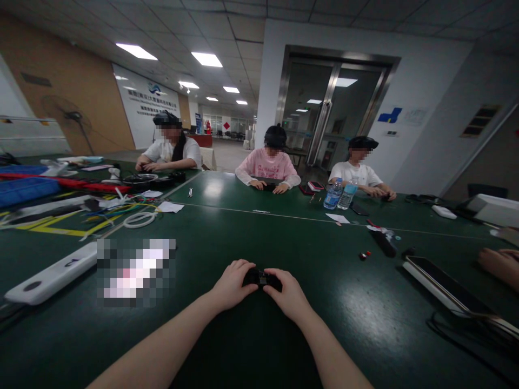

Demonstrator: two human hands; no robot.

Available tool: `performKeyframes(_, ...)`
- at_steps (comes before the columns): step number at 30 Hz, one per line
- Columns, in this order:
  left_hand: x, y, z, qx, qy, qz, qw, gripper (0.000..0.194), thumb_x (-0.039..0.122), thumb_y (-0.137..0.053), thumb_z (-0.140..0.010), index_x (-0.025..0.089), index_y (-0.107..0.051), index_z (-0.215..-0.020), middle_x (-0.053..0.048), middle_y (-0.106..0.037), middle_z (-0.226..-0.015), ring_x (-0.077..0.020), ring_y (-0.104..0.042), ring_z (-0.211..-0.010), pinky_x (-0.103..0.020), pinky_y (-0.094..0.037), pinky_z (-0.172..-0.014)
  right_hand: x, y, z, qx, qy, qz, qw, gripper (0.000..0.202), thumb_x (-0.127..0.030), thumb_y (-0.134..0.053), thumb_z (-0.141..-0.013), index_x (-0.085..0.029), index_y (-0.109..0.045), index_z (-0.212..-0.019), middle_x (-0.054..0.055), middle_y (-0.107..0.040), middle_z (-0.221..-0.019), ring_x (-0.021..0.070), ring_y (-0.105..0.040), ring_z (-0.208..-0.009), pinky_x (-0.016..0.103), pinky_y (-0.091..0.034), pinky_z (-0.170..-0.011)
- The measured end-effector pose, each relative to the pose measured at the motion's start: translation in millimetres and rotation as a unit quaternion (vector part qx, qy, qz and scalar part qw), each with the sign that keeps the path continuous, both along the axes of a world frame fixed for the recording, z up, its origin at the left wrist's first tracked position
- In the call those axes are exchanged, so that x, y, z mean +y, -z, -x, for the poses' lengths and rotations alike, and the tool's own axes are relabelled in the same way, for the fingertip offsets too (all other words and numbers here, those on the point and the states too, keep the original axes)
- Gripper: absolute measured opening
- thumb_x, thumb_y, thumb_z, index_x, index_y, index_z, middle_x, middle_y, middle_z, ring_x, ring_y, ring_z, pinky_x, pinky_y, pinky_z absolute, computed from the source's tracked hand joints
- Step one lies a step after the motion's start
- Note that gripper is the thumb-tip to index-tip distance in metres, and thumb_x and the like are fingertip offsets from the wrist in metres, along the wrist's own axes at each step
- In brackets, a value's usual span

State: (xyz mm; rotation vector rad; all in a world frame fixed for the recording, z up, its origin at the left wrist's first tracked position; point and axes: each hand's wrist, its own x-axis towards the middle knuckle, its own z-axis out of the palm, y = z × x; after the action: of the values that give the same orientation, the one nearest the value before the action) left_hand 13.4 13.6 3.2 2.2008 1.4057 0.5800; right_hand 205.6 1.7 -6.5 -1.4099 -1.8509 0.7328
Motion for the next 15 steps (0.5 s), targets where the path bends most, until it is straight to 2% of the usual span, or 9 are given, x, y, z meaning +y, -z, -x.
performKeyframes(5, 0.9, 0.7, -0.6, 0.002, 0.010, -0.015, 1.000, 0.033, 0.036, -0.057, -0.074, 0.023, -0.054, -0.104, -0.006, -0.054, -0.112, -0.0235, -0.047, -0.106, -0.038, -0.038, -0.092, -2.1, -1.6, -0.1, -0.002, 0.001, 0.013, 1.000, 0.035, -0.024, -0.063, -0.068, -0.031, -0.061, -0.103, 0.001, -0.062, -0.105, 0.0247, -0.055, -0.102, 0.044, -0.040, -0.090)
performKeyframes(15, -0.2, 0.8, -1.5, 0.012, 0.004, -0.022, 1.000, 0.034, 0.033, -0.058, -0.074, 0.023, -0.053, -0.106, -0.005, -0.054, -0.111, -0.0227, -0.047, -0.107, -0.037, -0.037, -0.092, 2.5, 1.0, 0.1, -0.047, -0.016, 0.004, 0.999, 0.035, -0.025, -0.062, -0.070, -0.028, -0.060, -0.105, 0.000, -0.062, -0.106, 0.0202, -0.054, -0.103, 0.036, -0.039, -0.092)
